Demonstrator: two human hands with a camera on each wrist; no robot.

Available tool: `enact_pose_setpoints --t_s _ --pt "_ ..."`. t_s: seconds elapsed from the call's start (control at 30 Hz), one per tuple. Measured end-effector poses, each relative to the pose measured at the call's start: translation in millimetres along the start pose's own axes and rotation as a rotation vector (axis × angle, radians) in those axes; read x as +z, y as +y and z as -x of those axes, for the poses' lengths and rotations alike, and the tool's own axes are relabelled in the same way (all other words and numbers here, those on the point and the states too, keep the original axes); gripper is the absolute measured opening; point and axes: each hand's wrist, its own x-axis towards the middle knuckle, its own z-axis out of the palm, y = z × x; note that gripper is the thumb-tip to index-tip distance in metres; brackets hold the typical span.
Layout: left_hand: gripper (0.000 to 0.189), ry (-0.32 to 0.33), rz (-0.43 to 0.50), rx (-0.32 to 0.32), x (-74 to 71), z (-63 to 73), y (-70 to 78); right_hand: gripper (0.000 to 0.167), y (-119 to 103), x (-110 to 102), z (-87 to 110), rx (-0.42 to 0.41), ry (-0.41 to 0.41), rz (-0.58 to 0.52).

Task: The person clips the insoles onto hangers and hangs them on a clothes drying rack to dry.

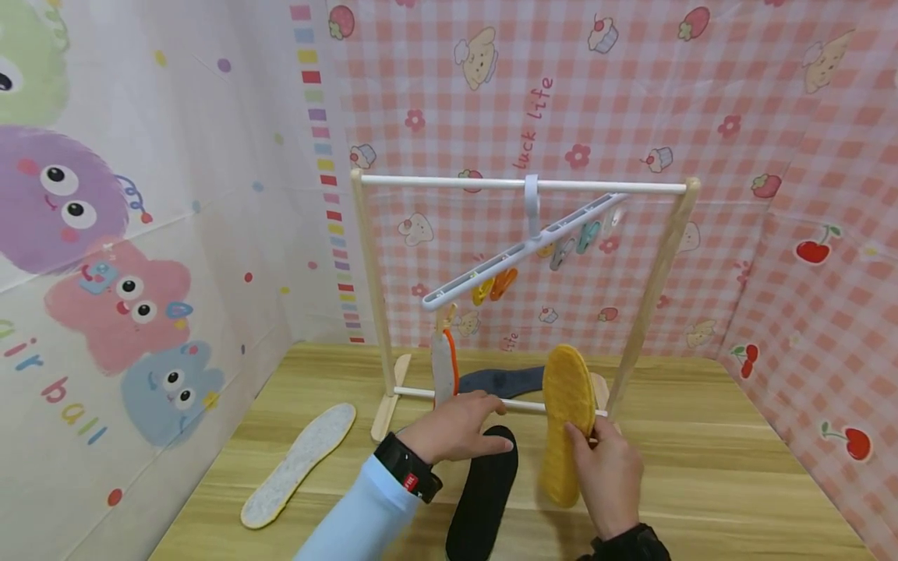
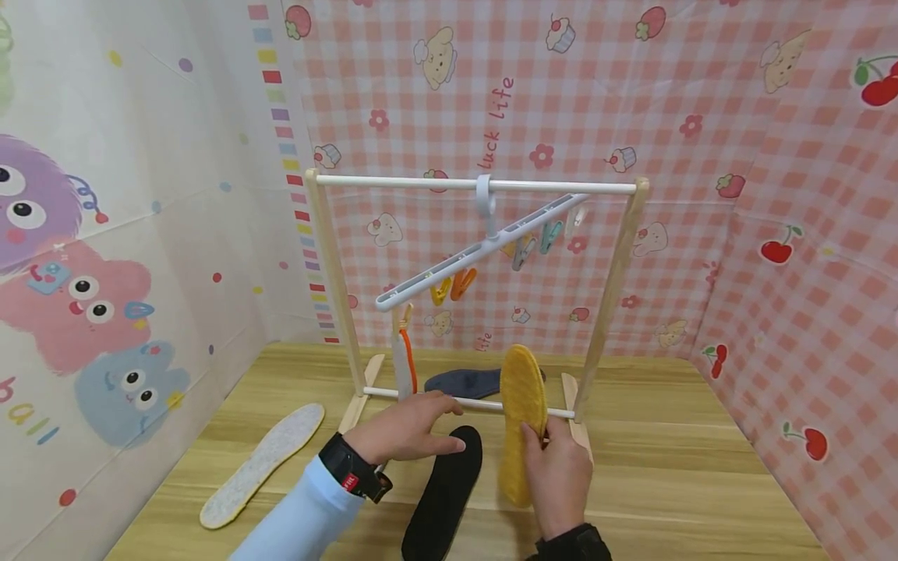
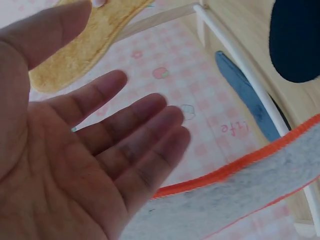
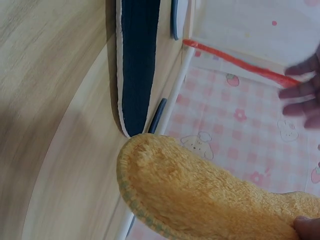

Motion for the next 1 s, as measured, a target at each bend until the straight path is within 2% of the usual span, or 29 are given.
enact_pose_setpoints --t_s 0.23,0.5,0.6,0.77,0.9,1.0 --pt "0.049 0.142 0.054 0.026 -16.4 -10.9 6.5 0.026 -4 4 0.3 0.004 -0.023 -0.009" --pt "0.063 0.263 0.136 -0.037 -30.1 -17.2 15.0 0.025 -5 7 0.8 0.028 -0.040 -0.011" --pt "0.060 0.308 0.142 -0.044 -33.5 -20.6 16.6 0.025 -6 7 0.9 0.037 -0.052 -0.011" --pt "0.058 0.356 0.144 -0.046 -40.1 -25.4 20.0 0.027 -7 7 1.1 0.023 -0.050 -0.007" --pt "0.065 0.379 0.177 -0.087 -44.3 -28.1 21.4 0.026 -7 8 1.5 -0.001 -0.040 -0.011" --pt "0.071 0.422 0.195 -0.107 -46.1 -29.8 21.3 0.026 -7 8 1.5 -0.010 -0.041 -0.009"
